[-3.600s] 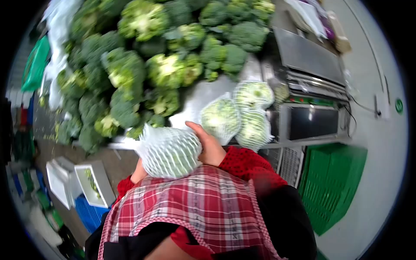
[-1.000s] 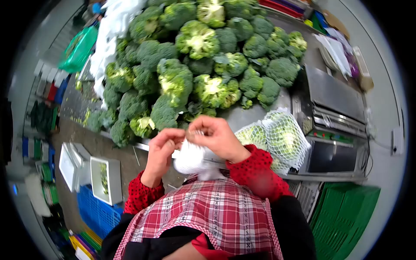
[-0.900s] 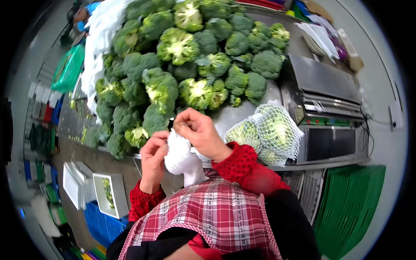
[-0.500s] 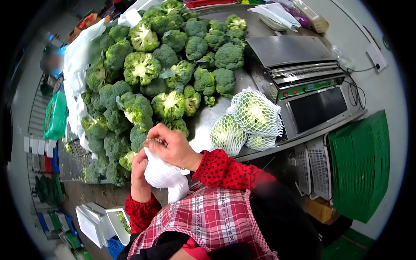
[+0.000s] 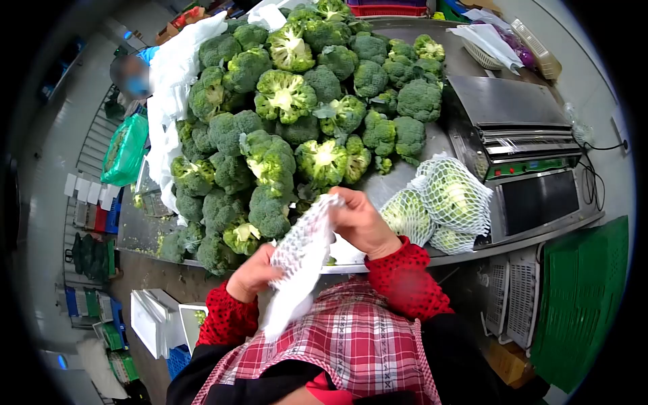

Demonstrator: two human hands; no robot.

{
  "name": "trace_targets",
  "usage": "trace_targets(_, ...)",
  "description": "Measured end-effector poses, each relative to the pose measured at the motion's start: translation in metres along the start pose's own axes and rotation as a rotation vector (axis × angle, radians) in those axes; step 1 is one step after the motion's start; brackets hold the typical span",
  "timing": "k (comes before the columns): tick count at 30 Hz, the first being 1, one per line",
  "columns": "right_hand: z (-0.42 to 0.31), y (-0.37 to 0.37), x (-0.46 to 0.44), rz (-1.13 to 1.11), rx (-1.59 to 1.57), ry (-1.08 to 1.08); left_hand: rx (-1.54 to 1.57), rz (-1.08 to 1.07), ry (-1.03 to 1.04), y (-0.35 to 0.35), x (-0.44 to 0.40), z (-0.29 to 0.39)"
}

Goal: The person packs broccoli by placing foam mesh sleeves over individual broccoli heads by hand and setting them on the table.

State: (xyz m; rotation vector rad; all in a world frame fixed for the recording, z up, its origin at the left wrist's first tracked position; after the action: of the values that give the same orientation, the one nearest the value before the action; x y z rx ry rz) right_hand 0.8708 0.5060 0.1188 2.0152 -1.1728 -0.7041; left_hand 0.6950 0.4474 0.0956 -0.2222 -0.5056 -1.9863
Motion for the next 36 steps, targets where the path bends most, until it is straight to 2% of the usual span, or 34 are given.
trace_targets(1,-0.003,0.001,0.0,0.103,-0.25,0.024,-0.172,-0.14,0.018,-0.017,0.002,-0.022)
trace_targets(2,0.01,-0.007,-0.002,0.104,-0.307,0.047,0.065,-0.019,0.147,-0.013,0.007,0.009)
trace_targets(3,0.023,-0.004,0.002,0.186,-0.426,0.16,0.283,0.072,0.301,-0.01,0.015,0.039)
trace_targets(5,0.049,0.01,0.009,0.233,-0.354,0.234,0.429,0.188,0.285,-0.029,0.01,0.063)
trace_targets(6,0.042,0.034,-0.003,-0.058,0.346,-0.239,0.431,0.188,0.372,-0.022,0.012,0.087)
trace_targets(7,0.07,0.016,0.004,0.142,0.129,0.172,0.217,0.052,0.378,-0.026,0.009,0.1)
trace_targets(9,0.085,-0.014,-0.002,0.443,0.477,-0.026,-0.451,0.156,0.203,-0.029,-0.008,0.126)
trace_targets(10,0.107,-0.043,-0.007,0.607,0.159,-0.046,-0.77,0.254,0.329,-0.037,-0.023,0.146)
trace_targets(11,0.115,-0.059,-0.008,0.767,0.119,0.032,-1.09,0.35,0.451,-0.043,-0.036,0.165)
trace_targets(13,0.125,-0.05,-0.028,0.917,-0.174,-0.037,-1.391,0.499,0.674,-0.04,-0.063,0.194)
trace_targets(15,0.12,-0.038,-0.045,0.881,-0.104,-0.059,-1.681,0.583,0.814,-0.031,-0.088,0.211)
trace_targets(16,0.119,-0.039,-0.051,0.883,-0.111,-0.031,-1.798,0.553,0.815,-0.038,-0.104,0.212)
trace_targets(17,0.119,-0.04,-0.055,0.885,-0.12,-0.003,-1.873,0.454,0.581,-0.061,-0.13,0.199)
trace_targets(19,0.113,-0.034,-0.064,0.857,-0.162,-0.029,-1.852,0.336,0.823,-0.052,-0.126,0.198)
trace_targets(21,0.117,-0.035,-0.062,0.841,-0.203,-0.027,-1.862,0.327,0.825,-0.051,-0.115,0.19)
trace_targets(23,0.123,-0.046,-0.064,0.881,-0.37,-0.075,-1.603,0.464,0.964,-0.056,-0.092,0.196)
trace_targets(24,0.118,-0.046,-0.059,0.924,-0.309,-0.058,-1.465,0.507,0.907,-0.067,-0.084,0.19)
trace_targets(25,0.097,-0.042,-0.053,0.782,-0.2,-0.15,-1.303,0.596,0.85,-0.078,-0.069,0.181)
trace_targets(27,0.062,-0.038,-0.039,0.641,-0.01,-0.304,-1.098,0.709,0.935,-0.08,-0.036,0.151)
trace_targets(28,0.049,-0.034,-0.033,0.628,0.193,-0.326,-0.863,0.767,0.844,-0.078,-0.027,0.131)
trace_targets(29,0.041,-0.032,-0.027,0.607,0.4,-0.344,-0.623,0.819,0.75,-0.077,-0.018,0.11)
trace_targets(30,0.045,-0.038,-0.022,0.558,0.464,-0.25,-0.35,0.778,0.672,-0.082,-0.015,0.085)
trace_targets(31,0.042,-0.04,-0.015,0.577,0.538,-0.228,-0.306,0.739,0.682,-0.08,-0.011,0.07)
trace_targets(32,0.044,-0.049,-0.009,0.578,0.556,-0.186,-0.239,0.687,0.655,-0.079,-0.008,0.056)
trace_targets(33,0.057,-0.061,-0.005,0.562,0.225,-0.048,-0.172,0.635,0.628,-0.076,-0.006,0.045)
trace_targets(34,0.07,-0.067,-0.004,0.549,-0.11,0.077,0.186,0.687,0.48,-0.083,-0.009,0.027)
trace_targets(35,0.064,-0.069,-0.01,0.615,-0.015,-0.036,0.177,0.679,0.561,-0.101,-0.01,0.012)
trace_targets(36,0.072,-0.064,-0.014,0.628,0.002,0.009,0.075,0.728,0.511,-0.103,-0.013,0.005)
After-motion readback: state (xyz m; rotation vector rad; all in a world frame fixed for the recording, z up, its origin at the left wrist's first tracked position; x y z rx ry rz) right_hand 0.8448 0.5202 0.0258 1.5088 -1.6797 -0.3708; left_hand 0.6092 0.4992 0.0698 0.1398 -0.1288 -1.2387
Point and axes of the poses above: each hand's wrist, its own x-axis away from the middle knuckle, its own y-axis out of the palm, z = x × y, the point moved 7 cm from there along -x, towards the middle knuckle, and after that the axes turned 6 degrees about z, right-handed, at the moved point
